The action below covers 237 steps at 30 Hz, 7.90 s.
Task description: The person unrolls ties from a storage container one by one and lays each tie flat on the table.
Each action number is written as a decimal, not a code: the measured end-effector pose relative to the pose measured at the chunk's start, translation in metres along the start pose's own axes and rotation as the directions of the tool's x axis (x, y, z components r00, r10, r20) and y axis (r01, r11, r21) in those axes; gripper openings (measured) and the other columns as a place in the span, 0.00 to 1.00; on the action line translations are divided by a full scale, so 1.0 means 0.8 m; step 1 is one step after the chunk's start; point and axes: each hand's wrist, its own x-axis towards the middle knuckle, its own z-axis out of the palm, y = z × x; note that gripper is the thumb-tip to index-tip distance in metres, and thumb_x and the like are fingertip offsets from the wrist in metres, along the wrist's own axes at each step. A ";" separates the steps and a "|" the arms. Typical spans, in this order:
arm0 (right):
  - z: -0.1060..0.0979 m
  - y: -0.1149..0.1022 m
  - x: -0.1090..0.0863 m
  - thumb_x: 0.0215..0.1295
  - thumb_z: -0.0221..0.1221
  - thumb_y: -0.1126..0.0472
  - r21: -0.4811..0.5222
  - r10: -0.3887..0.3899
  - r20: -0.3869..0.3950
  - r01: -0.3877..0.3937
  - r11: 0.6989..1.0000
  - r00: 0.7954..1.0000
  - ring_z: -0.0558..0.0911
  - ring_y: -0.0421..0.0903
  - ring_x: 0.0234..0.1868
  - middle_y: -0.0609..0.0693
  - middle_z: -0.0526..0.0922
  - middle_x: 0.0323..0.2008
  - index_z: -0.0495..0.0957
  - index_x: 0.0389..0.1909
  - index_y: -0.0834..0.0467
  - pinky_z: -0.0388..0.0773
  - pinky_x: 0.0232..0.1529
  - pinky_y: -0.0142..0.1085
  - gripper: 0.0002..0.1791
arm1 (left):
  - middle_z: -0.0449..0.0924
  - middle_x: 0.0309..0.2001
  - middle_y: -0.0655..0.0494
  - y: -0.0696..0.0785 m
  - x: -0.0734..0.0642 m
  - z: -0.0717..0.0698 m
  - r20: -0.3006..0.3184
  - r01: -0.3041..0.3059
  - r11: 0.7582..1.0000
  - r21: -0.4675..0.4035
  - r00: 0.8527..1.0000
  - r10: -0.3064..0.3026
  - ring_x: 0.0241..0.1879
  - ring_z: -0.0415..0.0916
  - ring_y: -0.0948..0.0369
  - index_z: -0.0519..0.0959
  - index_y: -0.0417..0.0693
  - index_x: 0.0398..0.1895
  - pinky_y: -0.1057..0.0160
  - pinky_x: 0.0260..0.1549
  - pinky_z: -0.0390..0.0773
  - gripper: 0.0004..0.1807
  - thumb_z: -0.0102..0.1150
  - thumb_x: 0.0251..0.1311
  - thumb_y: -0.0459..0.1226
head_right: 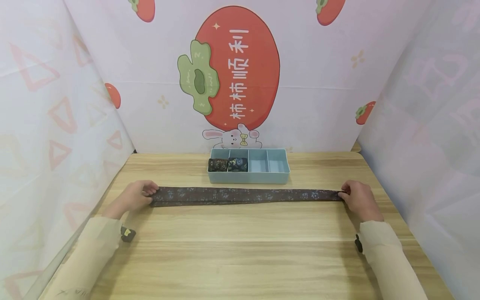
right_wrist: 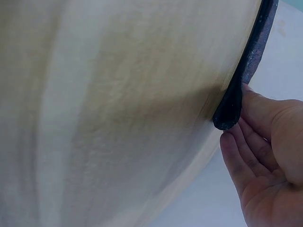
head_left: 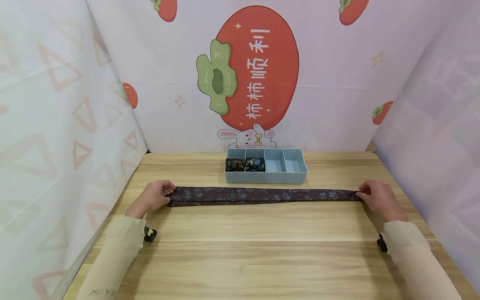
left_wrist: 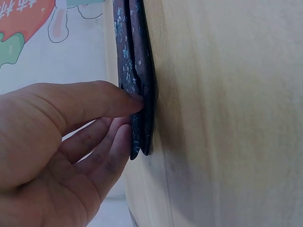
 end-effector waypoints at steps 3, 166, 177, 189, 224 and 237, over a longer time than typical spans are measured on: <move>0.001 0.000 0.005 0.65 0.69 0.69 -0.015 -0.012 0.001 0.012 1.000 1.000 0.84 0.62 0.35 0.66 0.86 0.33 0.82 0.39 0.73 0.82 0.38 0.57 0.10 | 0.86 0.48 0.40 0.001 0.006 0.000 0.000 0.008 1.000 0.016 1.000 -0.008 0.47 0.83 0.48 0.82 0.33 0.51 0.47 0.52 0.84 0.17 0.66 0.58 0.20; 0.034 -0.359 0.010 0.58 0.73 0.46 0.142 -0.059 0.372 0.006 0.990 0.927 0.48 0.38 0.12 0.39 0.51 0.08 0.58 0.05 0.48 0.50 0.17 0.32 0.36 | 0.43 0.87 0.43 0.183 0.167 0.057 0.104 -0.245 0.924 0.293 0.969 0.224 0.87 0.39 0.48 0.43 0.39 0.86 0.48 0.85 0.46 0.73 0.79 0.51 0.62; 0.071 -0.352 -0.009 0.58 0.75 0.46 0.209 -0.016 0.311 -0.052 0.977 0.950 0.51 0.39 0.11 0.40 0.52 0.08 0.58 0.06 0.49 0.51 0.16 0.33 0.36 | 0.44 0.86 0.41 0.187 0.165 0.056 0.113 -0.266 0.909 0.320 0.964 0.242 0.87 0.41 0.46 0.43 0.36 0.85 0.48 0.85 0.46 0.72 0.78 0.52 0.62; 0.072 -0.342 -0.016 0.57 0.74 0.35 0.233 -0.007 0.334 -0.075 0.969 0.943 0.52 0.39 0.12 0.40 0.51 0.10 0.58 0.08 0.48 0.53 0.18 0.32 0.39 | 0.48 0.85 0.41 0.177 0.118 0.020 0.089 -0.355 0.913 0.203 0.935 0.344 0.85 0.48 0.43 0.42 0.43 0.87 0.44 0.84 0.51 0.70 0.76 0.54 0.63; 0.062 -0.301 -0.012 0.63 0.71 0.38 0.297 -0.005 0.367 -0.112 0.948 0.930 0.68 0.40 0.14 0.43 0.71 0.09 0.69 0.08 0.48 0.60 0.20 0.32 0.32 | 0.85 0.37 0.54 0.251 -0.003 0.148 0.147 -0.297 0.930 -0.218 0.932 0.332 0.34 0.82 0.65 0.84 0.43 0.42 0.69 0.38 0.85 0.06 0.68 0.64 0.28; 0.064 -0.270 -0.012 0.67 0.68 0.38 0.284 0.036 0.395 -0.159 0.945 0.918 0.88 0.46 0.28 0.50 0.89 0.21 0.92 0.29 0.53 0.77 0.30 0.36 0.22 | 0.86 0.42 0.56 0.223 0.012 0.162 0.238 -0.298 0.936 -0.190 0.911 0.338 0.40 0.82 0.66 0.86 0.46 0.48 0.70 0.41 0.84 0.11 0.66 0.64 0.28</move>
